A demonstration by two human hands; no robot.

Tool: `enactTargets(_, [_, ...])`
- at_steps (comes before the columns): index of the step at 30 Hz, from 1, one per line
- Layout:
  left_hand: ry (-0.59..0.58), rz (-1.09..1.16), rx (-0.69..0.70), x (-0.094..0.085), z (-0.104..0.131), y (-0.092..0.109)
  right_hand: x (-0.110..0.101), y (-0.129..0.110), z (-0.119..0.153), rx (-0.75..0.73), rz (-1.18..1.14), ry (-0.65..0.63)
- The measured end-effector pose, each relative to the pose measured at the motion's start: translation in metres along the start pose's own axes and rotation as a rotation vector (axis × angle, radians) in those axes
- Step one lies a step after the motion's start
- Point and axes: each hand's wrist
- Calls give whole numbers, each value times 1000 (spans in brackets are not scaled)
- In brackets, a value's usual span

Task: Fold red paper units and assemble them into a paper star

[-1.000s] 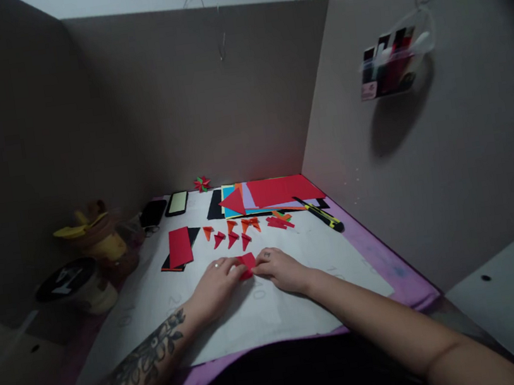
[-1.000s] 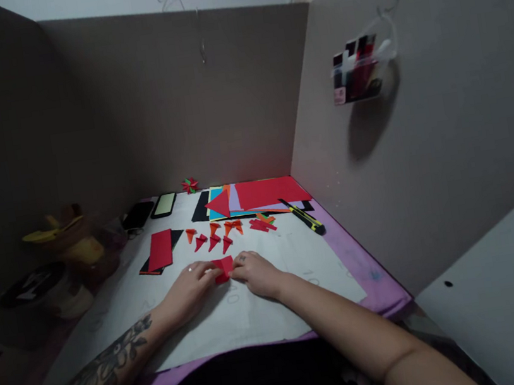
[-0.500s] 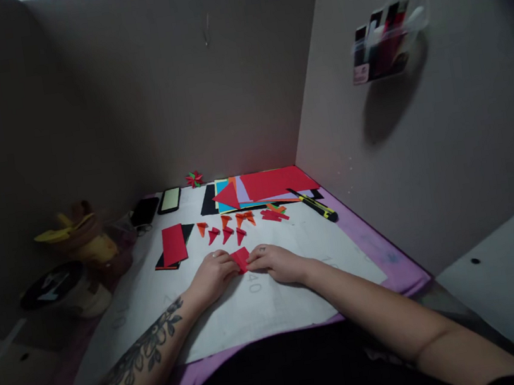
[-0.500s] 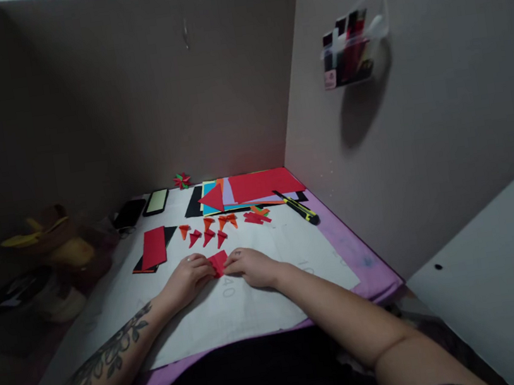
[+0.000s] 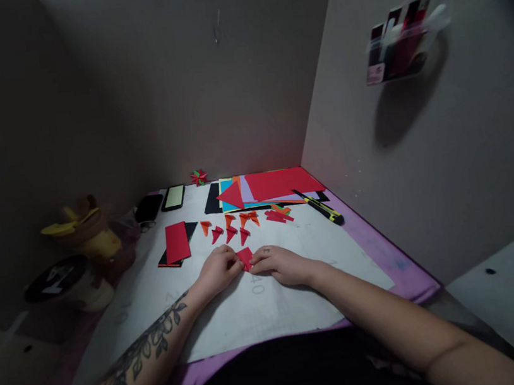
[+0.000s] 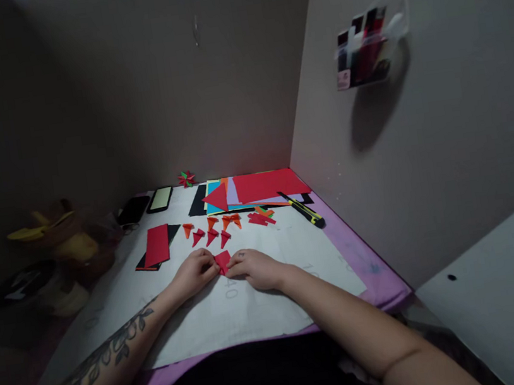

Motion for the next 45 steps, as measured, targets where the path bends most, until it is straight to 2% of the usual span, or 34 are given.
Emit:
enactTargets(16, [-1, -36, -124, 1, -7, 7, 0, -4, 0, 47, -3, -16])
enactTargets(23, [-36, -37, -166, 2, -10, 6, -2, -5, -1, 48, 18, -36])
enactTargets(33, [14, -188, -207, -2, 1, 6, -1, -6, -2, 70, 54, -47])
enactTargets(45, [34, -60, -164, -5, 3, -6, 0, -13, -3, 98, 110, -58])
Point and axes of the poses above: each hand's wrist, its own z-axis away from the middle knuckle, its own x-axis out of the palm, y = z × x
